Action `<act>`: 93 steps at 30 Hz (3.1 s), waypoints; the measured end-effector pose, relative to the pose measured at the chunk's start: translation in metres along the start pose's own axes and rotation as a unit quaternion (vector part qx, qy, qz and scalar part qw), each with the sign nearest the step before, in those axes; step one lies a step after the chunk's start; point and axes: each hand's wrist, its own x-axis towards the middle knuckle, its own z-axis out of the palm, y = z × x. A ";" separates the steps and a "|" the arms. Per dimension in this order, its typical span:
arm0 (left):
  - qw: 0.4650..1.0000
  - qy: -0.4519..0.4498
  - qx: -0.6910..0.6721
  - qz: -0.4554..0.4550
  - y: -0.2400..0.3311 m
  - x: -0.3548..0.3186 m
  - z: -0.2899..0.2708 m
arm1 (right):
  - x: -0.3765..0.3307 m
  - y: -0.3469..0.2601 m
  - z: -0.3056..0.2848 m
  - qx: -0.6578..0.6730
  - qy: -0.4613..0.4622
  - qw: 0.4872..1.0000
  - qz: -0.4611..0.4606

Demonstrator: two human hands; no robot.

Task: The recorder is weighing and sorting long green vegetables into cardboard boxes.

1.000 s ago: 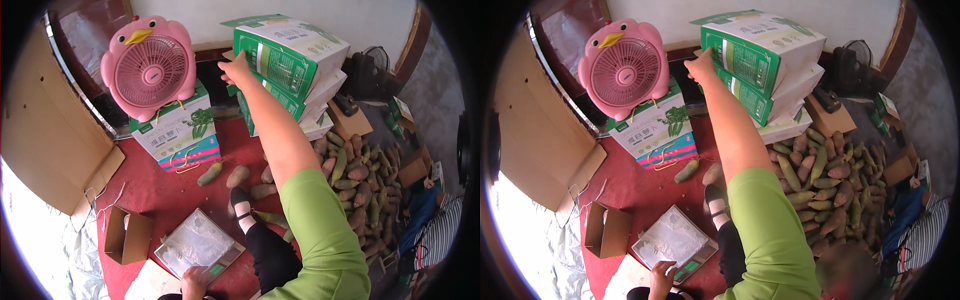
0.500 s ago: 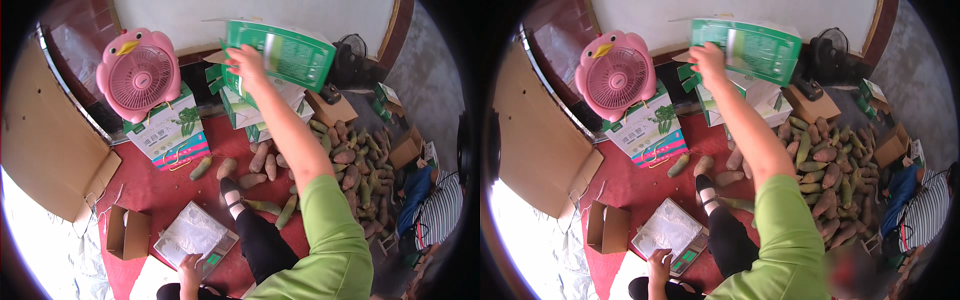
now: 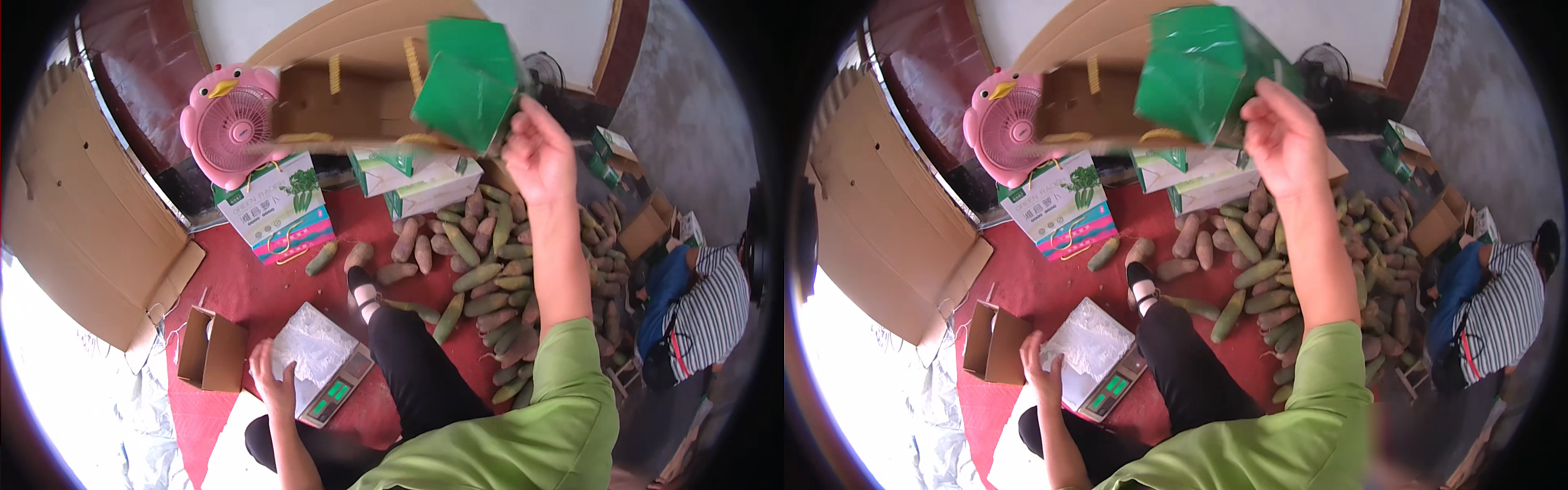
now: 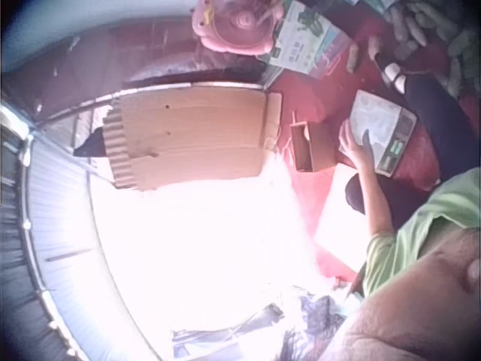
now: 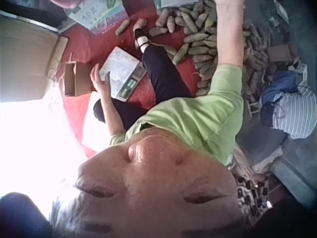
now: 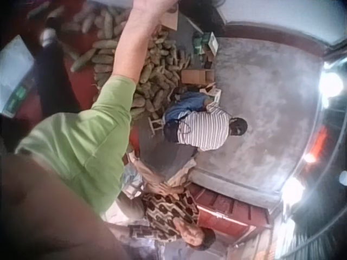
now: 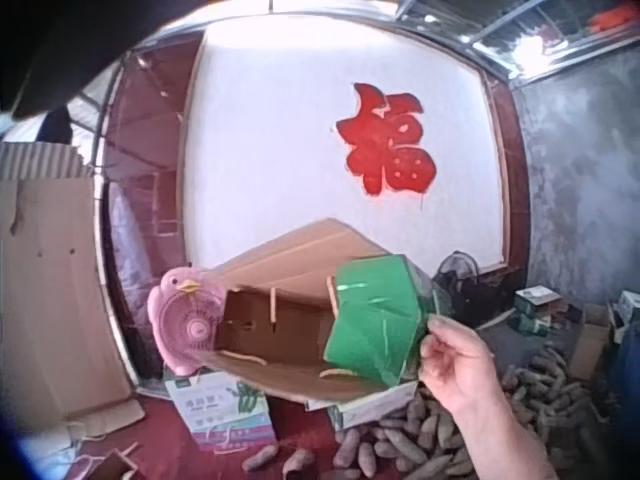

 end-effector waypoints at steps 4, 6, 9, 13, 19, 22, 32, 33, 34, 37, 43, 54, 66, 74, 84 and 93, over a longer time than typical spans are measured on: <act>0.976 0.150 0.101 0.118 0.034 0.010 -0.036 | -0.050 0.031 0.003 0.010 -0.090 0.991 0.096; 0.963 0.173 0.159 0.131 0.047 0.005 -0.056 | -0.072 0.049 0.024 0.008 -0.091 0.980 0.174; 0.960 0.171 0.170 0.140 0.057 -0.005 -0.064 | -0.099 0.087 0.041 0.009 -0.113 0.951 0.286; 0.990 0.043 0.119 0.061 -0.016 -0.052 -0.102 | -0.125 0.155 0.051 0.077 -0.151 0.914 0.369; 0.983 -0.019 0.183 -0.002 0.016 -0.058 -0.100 | -0.119 0.227 0.045 -0.027 -0.115 0.920 0.374; 0.972 -0.017 0.234 0.003 0.021 -0.047 -0.093 | -0.104 0.266 0.042 -0.160 -0.098 0.892 0.411; 0.931 -0.160 0.323 -0.057 -0.012 -0.029 -0.031 | -0.128 0.326 -0.066 -0.226 -0.041 0.941 0.248; 0.926 -0.159 0.336 -0.071 -0.011 -0.028 -0.033 | -0.135 0.313 -0.084 -0.323 -0.053 0.915 0.234; 0.921 -0.157 0.347 -0.081 -0.009 -0.028 -0.032 | -0.149 0.306 -0.107 -0.327 -0.002 0.919 0.218; 0.925 -0.169 0.330 -0.085 -0.008 -0.023 -0.030 | -0.198 0.290 -0.206 -0.509 0.074 0.827 0.228; 0.934 -0.175 0.300 -0.082 -0.019 -0.022 -0.035 | -0.291 0.187 -0.346 -0.853 -0.065 0.379 0.354; 0.945 -0.189 0.242 -0.109 -0.014 -0.020 -0.039 | -0.336 0.146 -0.408 -0.855 -0.363 0.061 0.365; 0.953 -0.162 0.242 -0.080 -0.023 -0.022 -0.035 | -0.296 0.111 -0.401 -0.630 -0.125 0.294 0.708; 0.963 -0.142 0.218 -0.068 -0.032 -0.021 -0.036 | -0.275 0.125 -0.332 -0.044 0.275 0.766 0.579; 0.961 -0.135 0.220 -0.103 -0.027 -0.014 -0.035 | -0.195 0.174 -0.212 0.130 0.173 0.828 0.517; 0.943 -0.161 0.256 -0.141 -0.011 -0.014 -0.041 | -0.136 0.209 -0.126 0.078 0.025 0.850 0.520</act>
